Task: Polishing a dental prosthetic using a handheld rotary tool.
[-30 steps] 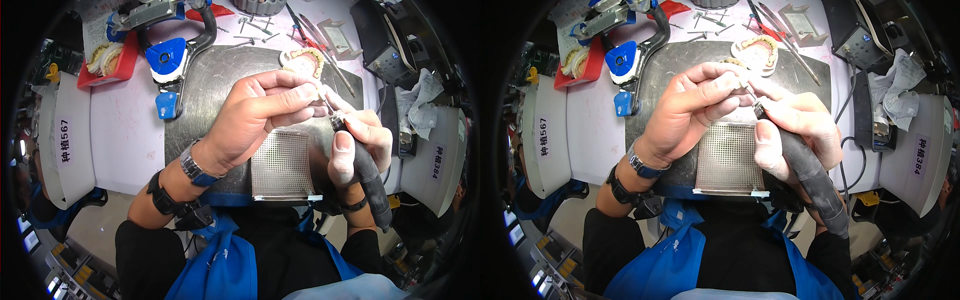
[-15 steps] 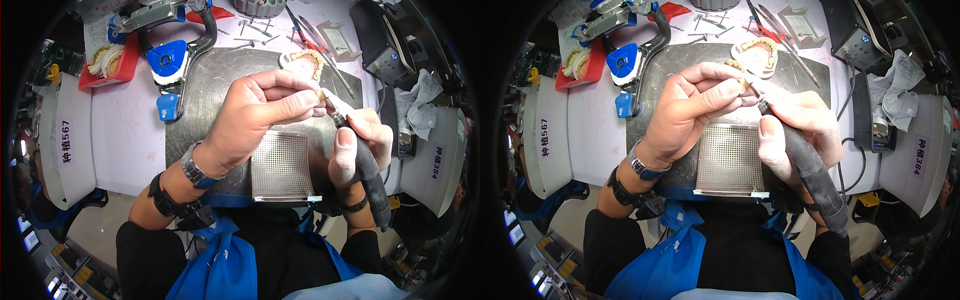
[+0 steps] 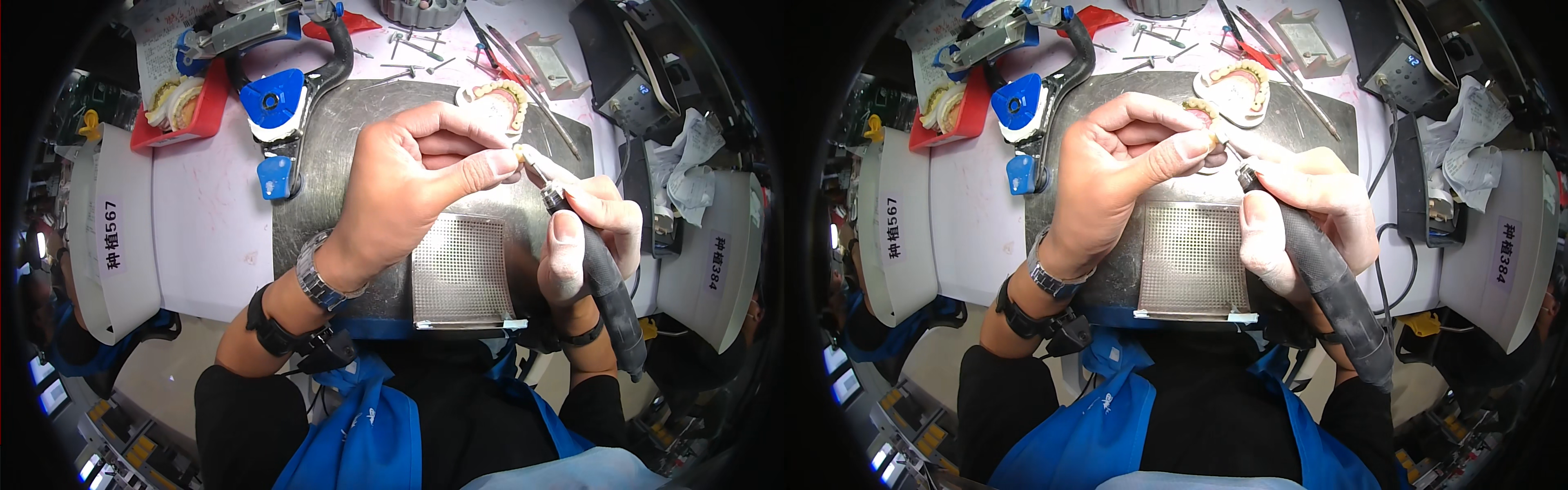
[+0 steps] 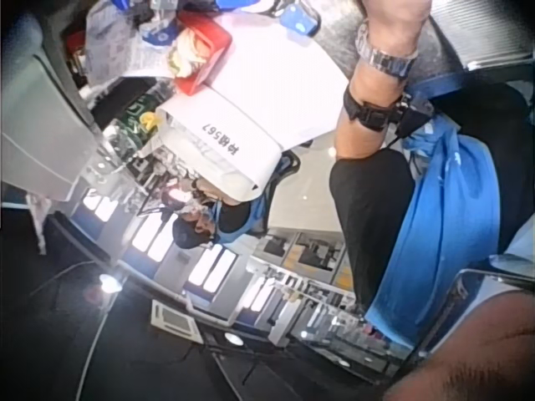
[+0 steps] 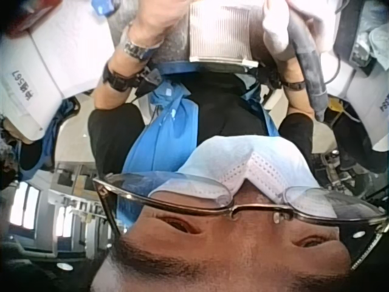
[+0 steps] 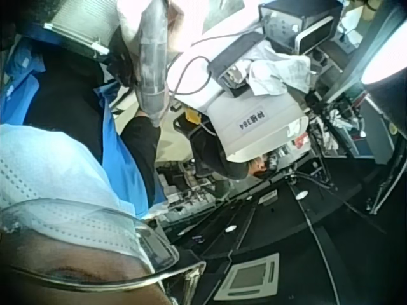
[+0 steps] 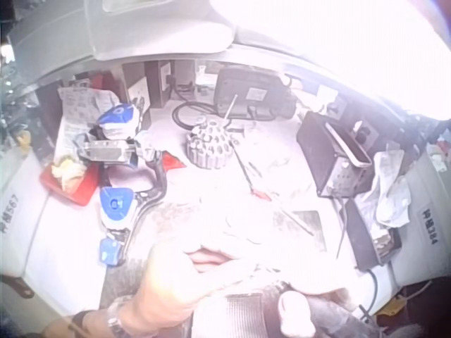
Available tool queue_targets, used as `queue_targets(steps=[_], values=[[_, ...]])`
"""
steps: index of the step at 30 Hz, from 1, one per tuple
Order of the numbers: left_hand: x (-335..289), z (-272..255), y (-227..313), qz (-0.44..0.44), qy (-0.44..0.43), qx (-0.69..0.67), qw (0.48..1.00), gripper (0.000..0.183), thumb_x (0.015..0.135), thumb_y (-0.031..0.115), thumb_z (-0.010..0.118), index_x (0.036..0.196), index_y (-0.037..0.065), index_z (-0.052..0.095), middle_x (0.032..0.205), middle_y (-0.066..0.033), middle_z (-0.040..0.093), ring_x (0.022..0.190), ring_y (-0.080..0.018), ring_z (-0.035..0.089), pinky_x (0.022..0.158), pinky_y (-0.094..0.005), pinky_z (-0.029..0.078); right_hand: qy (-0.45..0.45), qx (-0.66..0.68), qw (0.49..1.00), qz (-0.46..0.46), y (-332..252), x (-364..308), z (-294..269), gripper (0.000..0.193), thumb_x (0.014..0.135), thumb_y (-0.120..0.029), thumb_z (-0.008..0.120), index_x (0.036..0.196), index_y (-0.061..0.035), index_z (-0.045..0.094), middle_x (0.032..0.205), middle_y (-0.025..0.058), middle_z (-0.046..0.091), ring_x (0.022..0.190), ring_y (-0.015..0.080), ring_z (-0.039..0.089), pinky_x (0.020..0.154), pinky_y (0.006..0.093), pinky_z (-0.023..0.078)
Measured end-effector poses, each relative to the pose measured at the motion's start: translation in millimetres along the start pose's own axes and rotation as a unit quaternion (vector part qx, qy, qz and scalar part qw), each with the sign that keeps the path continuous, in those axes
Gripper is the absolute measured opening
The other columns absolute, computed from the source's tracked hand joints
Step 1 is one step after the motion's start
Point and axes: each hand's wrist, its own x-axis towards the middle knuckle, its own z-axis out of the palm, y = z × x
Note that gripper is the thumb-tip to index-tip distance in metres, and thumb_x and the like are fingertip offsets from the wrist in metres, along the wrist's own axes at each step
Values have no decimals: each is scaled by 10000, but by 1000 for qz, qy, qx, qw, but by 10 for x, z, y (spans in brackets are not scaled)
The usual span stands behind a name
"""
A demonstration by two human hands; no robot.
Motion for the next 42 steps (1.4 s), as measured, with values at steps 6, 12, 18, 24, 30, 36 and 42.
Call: queue_targets(steps=[6,12,18,24,30,36,42], values=[[0,0,-27,38,7,42,998,171,801,-10,634,947,-62,560,882,-175,645,833,-198,651,763,-284,540,10,-47,999,-17,31,29,25,247,729,23,654,944,37,533,887,197,619,722,176,601,635,264,481],[-9,4,6,24,17,27,999,156,803,-6,636,926,-64,559,874,-176,646,814,-200,655,751,-283,545,-2,-41,999,-25,13,32,11,276,726,-6,691,950,50,540,871,185,624,729,186,612,648,280,492],[9,-41,-11,-21,-5,-12,1000,188,840,8,587,1005,-62,530,930,-182,630,861,-204,643,785,-293,537,21,-32,999,16,-3,19,44,231,760,-1,638,959,45,532,859,141,594,726,158,574,662,256,462],[54,-117,-67,-84,-54,-165,981,337,909,69,495,1219,-53,442,1024,-126,581,922,-149,584,820,-281,512,112,28,992,42,97,41,64,165,779,5,493,934,61,496,850,133,522,785,149,522,753,229,417],[100,-117,-49,-80,-19,-197,977,242,885,71,546,1103,-28,507,901,-97,610,815,-135,606,756,-250,499,96,32,994,31,132,41,-5,259,800,-72,607,995,53,490,896,119,550,776,122,526,726,237,428],[178,-166,-72,-30,62,-5,998,240,850,31,568,1075,-26,506,970,-134,605,839,-157,614,803,-254,485,85,2,994,67,145,44,-70,282,805,-85,633,1028,52,528,964,107,536,868,133,541,812,246,424],[245,-185,-178,73,109,240,962,175,811,15,617,965,-42,556,935,-122,611,857,-138,605,753,-236,495,130,29,988,83,82,101,-6,197,823,-76,581,981,39,553,910,72,512,817,113,491,762,221,388]])
